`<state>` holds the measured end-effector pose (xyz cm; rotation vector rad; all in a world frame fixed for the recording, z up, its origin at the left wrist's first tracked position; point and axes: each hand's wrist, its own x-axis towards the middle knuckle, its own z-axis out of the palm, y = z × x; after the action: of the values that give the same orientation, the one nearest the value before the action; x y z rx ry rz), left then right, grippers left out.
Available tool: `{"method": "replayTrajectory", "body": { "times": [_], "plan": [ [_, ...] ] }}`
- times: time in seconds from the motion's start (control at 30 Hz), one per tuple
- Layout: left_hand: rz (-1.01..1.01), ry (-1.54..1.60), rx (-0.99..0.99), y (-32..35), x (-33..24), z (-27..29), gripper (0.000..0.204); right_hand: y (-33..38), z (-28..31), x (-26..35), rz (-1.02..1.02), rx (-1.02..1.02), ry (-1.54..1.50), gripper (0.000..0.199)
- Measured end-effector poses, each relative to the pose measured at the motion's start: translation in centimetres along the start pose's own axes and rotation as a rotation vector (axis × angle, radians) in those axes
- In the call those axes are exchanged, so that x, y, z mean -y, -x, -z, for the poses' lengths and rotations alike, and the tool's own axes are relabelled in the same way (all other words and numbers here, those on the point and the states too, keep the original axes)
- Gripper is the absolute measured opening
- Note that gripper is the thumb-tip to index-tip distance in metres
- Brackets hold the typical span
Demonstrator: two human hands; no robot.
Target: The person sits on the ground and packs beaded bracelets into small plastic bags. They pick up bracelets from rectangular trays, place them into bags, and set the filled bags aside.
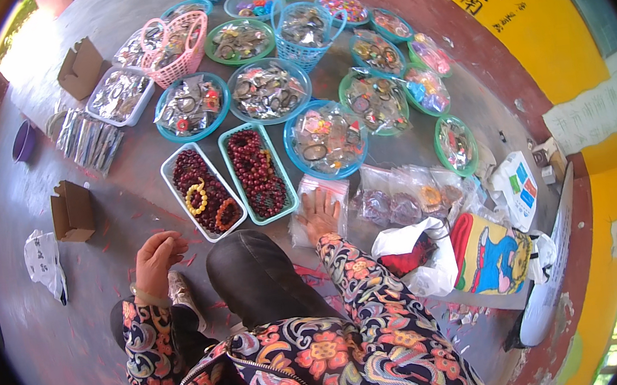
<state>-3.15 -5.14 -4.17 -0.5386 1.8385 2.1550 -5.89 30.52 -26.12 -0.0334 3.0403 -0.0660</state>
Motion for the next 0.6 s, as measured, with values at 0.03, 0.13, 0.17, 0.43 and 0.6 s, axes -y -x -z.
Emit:
{"method": "replayTrajectory", "body": {
  "times": [0.03, 0.13, 0.17, 0.43, 0.6],
  "plan": [
    [0.003, -0.003, 0.000, 0.11, -0.14, -0.05, 0.019, -0.01, -0.01, -0.06, 0.003, 0.000, -0.011, 0.066],
    [-0.005, -0.018, 0.011, 0.48, -0.52, -0.22, 0.019, -0.11, -0.06, -0.04, 0.003, 0.004, -0.009, 0.066],
    [-0.010, -0.022, 0.017, 0.45, -0.49, -0.32, 0.019, -0.11, -0.11, -0.19, 0.002, 0.001, -0.002, 0.067],
    [-0.013, -0.055, 0.010, 0.57, -0.37, -0.64, 0.019, 0.07, -0.08, -0.09, 0.000, 0.019, 0.021, 0.069],
    [-0.032, -0.081, 0.019, 0.58, -0.32, -0.47, 0.019, 0.09, 0.27, -0.14, 0.001, 0.020, 0.007, 0.068]
  ]
}}
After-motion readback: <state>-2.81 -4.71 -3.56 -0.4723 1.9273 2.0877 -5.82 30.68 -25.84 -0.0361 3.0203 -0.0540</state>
